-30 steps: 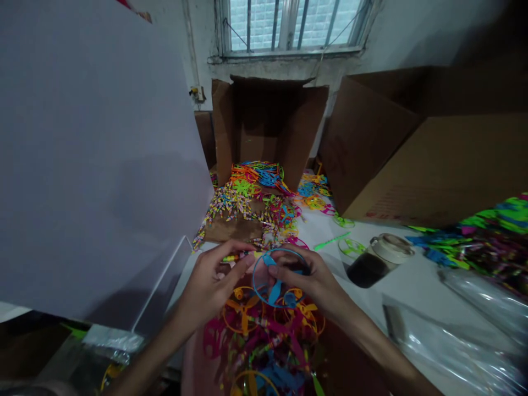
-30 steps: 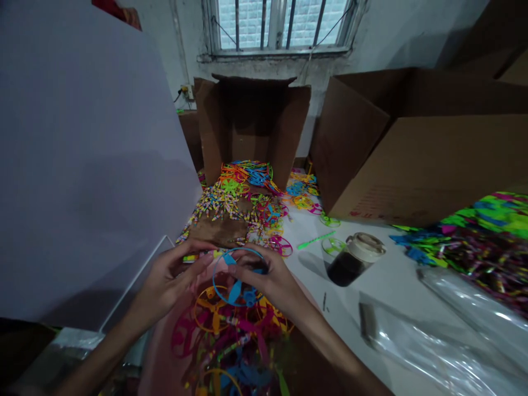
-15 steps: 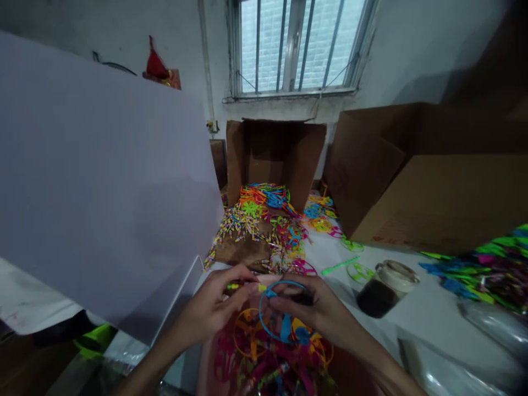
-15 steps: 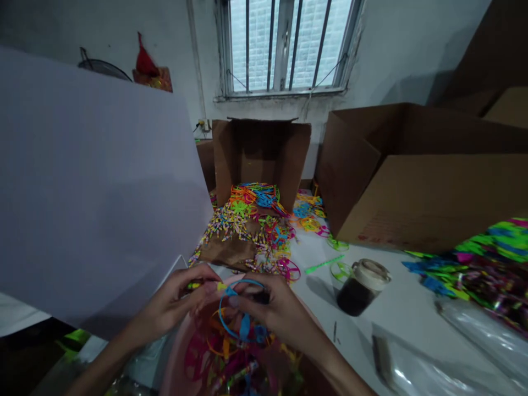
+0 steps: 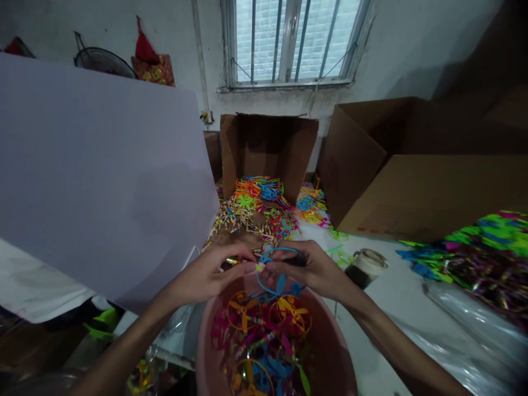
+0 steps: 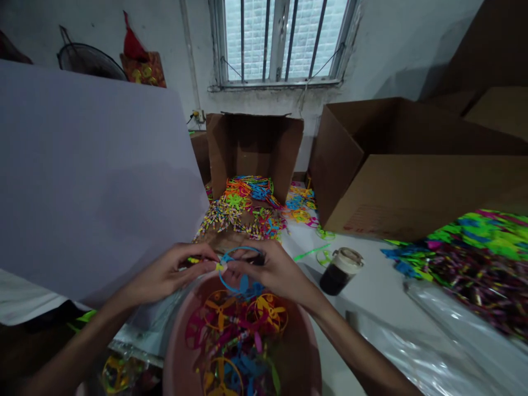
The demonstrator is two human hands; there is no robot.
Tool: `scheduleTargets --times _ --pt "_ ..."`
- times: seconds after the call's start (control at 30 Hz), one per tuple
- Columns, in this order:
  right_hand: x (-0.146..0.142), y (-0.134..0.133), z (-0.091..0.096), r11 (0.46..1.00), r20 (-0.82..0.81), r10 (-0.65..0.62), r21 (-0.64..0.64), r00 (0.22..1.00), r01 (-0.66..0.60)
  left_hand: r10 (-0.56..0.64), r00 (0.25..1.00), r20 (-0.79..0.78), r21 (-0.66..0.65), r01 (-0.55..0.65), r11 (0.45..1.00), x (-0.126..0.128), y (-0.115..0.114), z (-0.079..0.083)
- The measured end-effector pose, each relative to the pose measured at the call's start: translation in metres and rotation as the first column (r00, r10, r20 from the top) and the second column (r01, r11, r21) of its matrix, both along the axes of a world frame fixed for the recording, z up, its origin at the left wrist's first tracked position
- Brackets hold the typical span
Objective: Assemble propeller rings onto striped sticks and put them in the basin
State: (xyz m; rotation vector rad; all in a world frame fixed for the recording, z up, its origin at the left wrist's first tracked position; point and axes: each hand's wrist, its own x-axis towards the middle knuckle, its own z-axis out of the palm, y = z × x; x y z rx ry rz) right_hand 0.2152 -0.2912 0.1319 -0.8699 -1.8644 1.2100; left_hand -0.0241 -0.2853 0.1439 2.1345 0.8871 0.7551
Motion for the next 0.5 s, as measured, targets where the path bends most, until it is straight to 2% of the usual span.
scheduleTargets --times 0.13,0.2,0.37,0.5 --pt "0.010 0.000 0.008 0.997 0.045 -0.045 0.059 0.998 0.043 0.075 0.992 0.102 -0.011 -0.074 0.997 0.005 0.005 0.000" --pt "0.012 0.000 0.010 0.998 0.036 -0.046 0.055 0.998 0.044 0.064 0.991 0.118 -0.030 -0.061 0.998 0.008 0.007 -0.002" --pt "0.011 0.002 0.006 0.997 0.010 0.042 -0.071 0.999 -0.041 -0.005 0.998 0.065 -0.059 0.009 0.998 0.015 0.015 -0.009" --pt "0.009 0.008 -0.004 0.992 0.030 0.082 -0.098 0.996 -0.079 -0.054 0.996 -0.066 -0.097 0.048 0.994 0.012 0.018 -0.014"
